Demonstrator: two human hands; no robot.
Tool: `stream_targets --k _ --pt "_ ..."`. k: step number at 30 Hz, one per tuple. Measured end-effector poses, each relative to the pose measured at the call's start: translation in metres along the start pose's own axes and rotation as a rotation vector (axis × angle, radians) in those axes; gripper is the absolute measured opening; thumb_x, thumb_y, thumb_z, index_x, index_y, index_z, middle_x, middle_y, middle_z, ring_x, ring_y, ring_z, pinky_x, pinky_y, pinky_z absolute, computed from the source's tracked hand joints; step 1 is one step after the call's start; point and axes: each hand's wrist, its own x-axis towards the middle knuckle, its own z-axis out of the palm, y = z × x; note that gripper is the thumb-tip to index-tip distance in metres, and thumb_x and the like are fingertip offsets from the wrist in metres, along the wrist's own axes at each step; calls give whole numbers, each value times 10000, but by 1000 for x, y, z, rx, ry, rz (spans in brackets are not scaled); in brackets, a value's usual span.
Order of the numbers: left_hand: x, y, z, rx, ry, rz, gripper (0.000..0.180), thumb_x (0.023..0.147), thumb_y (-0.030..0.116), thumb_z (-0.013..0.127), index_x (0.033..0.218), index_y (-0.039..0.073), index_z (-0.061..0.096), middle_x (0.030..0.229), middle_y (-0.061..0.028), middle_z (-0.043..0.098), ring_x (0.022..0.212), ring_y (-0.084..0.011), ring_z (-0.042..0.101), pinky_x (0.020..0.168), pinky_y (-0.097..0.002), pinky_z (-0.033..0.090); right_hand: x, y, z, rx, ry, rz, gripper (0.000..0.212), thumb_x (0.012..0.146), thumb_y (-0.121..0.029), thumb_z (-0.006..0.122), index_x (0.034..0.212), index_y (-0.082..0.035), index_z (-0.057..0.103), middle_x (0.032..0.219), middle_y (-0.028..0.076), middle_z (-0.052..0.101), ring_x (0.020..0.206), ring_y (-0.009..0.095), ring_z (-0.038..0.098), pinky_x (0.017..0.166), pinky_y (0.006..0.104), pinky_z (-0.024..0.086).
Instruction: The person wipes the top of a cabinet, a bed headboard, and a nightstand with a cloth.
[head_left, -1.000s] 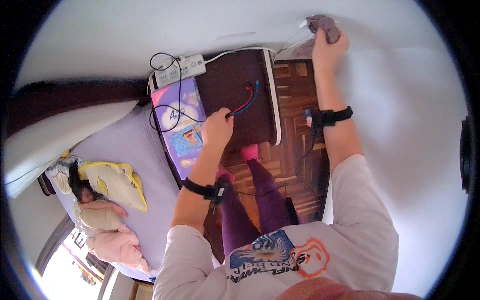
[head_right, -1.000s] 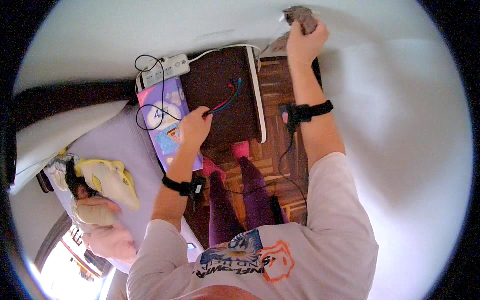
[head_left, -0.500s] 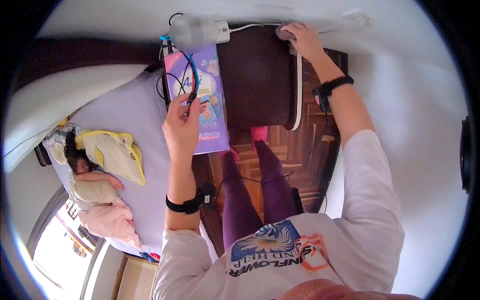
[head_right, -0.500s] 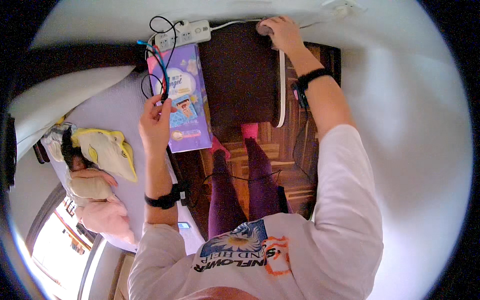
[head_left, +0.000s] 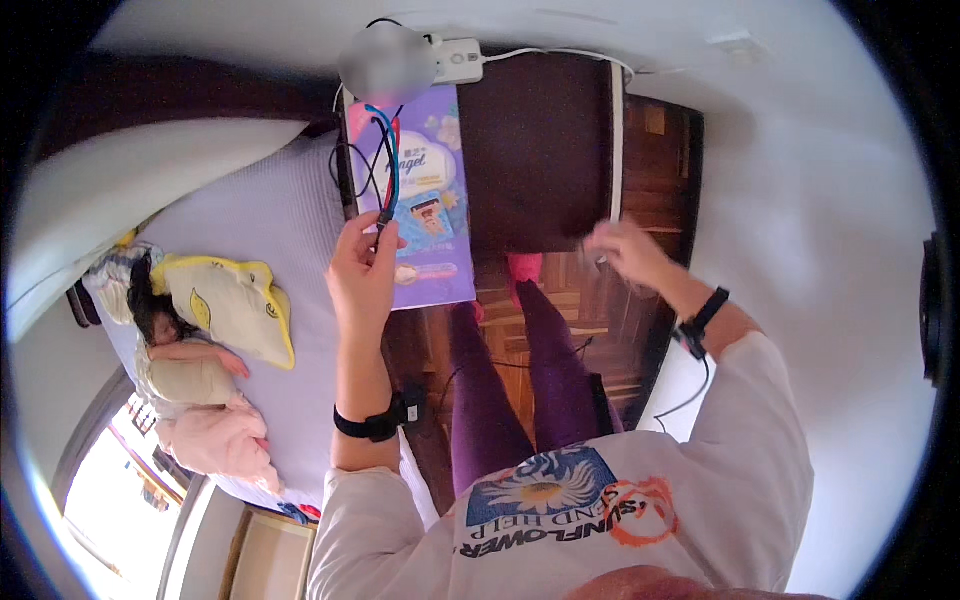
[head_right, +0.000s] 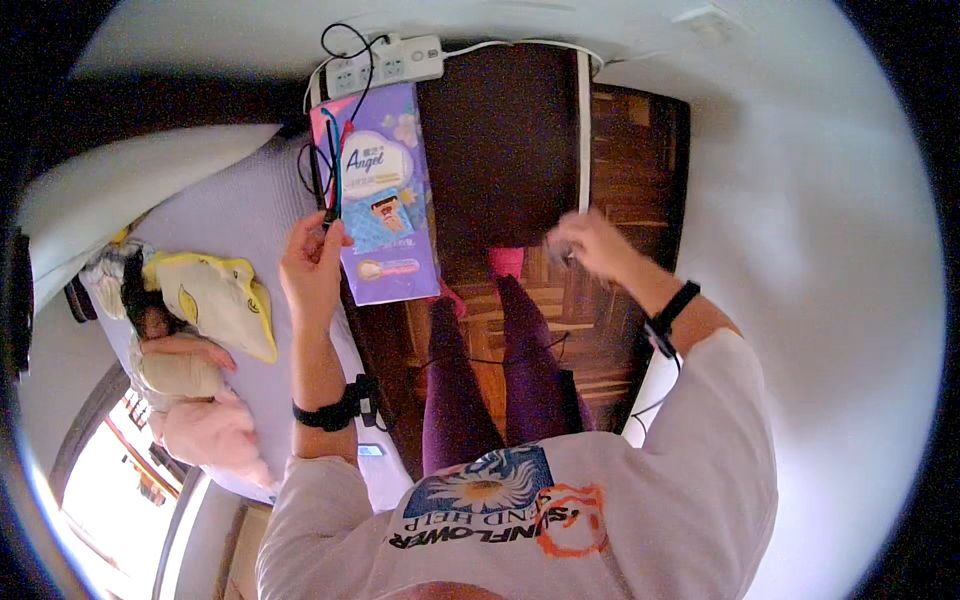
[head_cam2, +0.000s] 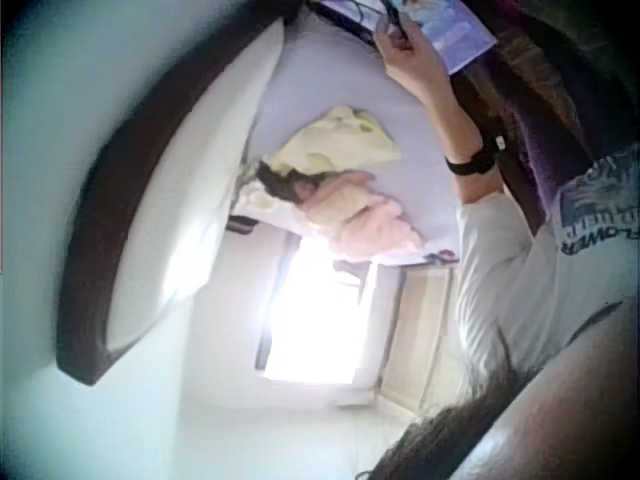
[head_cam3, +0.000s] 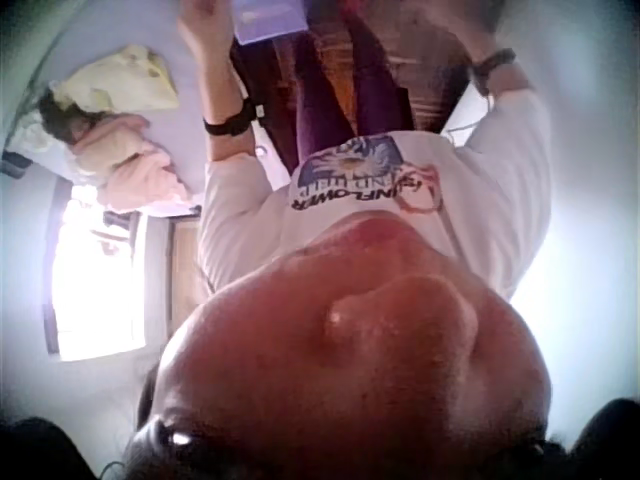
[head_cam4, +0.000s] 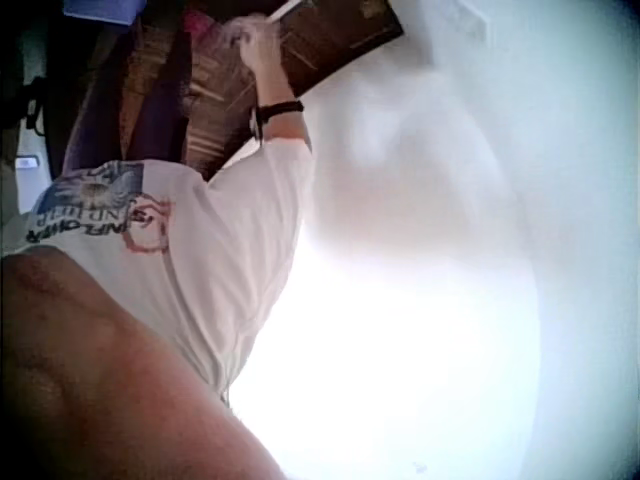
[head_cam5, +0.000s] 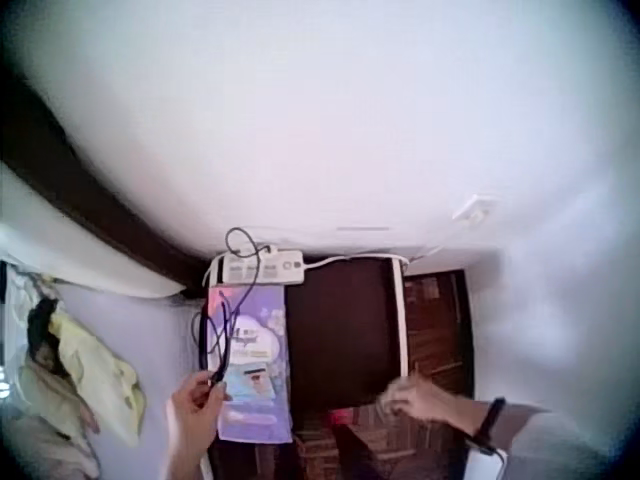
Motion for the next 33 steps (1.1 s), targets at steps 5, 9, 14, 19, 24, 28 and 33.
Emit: stream_targets --k 5,9,14,19,24,28,33 --pt "4 -8 2 -78 36 106 223 864 107 607 1047 -10 560 727 -57 650 654 -55 573 561 -190 419 146 27 -108 -362 525 -168 386 713 35 522 1052 -143 575 1079 101 572 1046 325 516 901 418 432" --pt "4 -14 12 -148 8 107 201 856 99 611 1028 2 567 728 -55 653 651 -49 584 544 -182 416 204 67 -130 -452 615 3 399 771 24 476 1135 -131 530 1132 142 544 1069 342 493 914 429 419" --pt "-3 -13 8 -142 -26 9 198 858 98 609 1028 6 566 726 -54 653 647 -58 585 543 -183 419 156 63 -39 -404 602 91 353 852 -22 356 1178 -39 489 1177 192 510 1085 359 474 943 424 389" --pt "-5 -17 9 -182 1 7 199 863 113 605 1023 2 563 723 -54 652 643 -68 585 544 -200 426 10 18 75 -186 -235 -99 297 770 57 519 1017 -95 578 1129 124 536 1086 309 477 996 429 359" --pt "-5 -44 -1 -120 84 -4 211 881 149 581 1026 6 524 724 -57 640 665 -67 577 575 -208 429 110 -12 -10 94 112 -147 325 642 129 472 876 -62 592 904 107 614 913 290 567 809 428 436" --pt "-6 -62 11 -149 96 -14 219 885 139 568 1046 8 497 747 -44 622 679 -62 558 591 -210 428 205 39 -110 -225 704 -301 439 685 52 472 1094 -71 573 1018 152 607 931 342 580 848 411 467" --pt "-13 -102 23 -275 180 -80 176 911 157 540 1038 44 492 789 -18 561 585 -45 453 501 -190 365 206 30 -32 -215 777 -227 341 800 -38 434 1087 -70 616 1048 164 617 998 330 575 873 415 449"
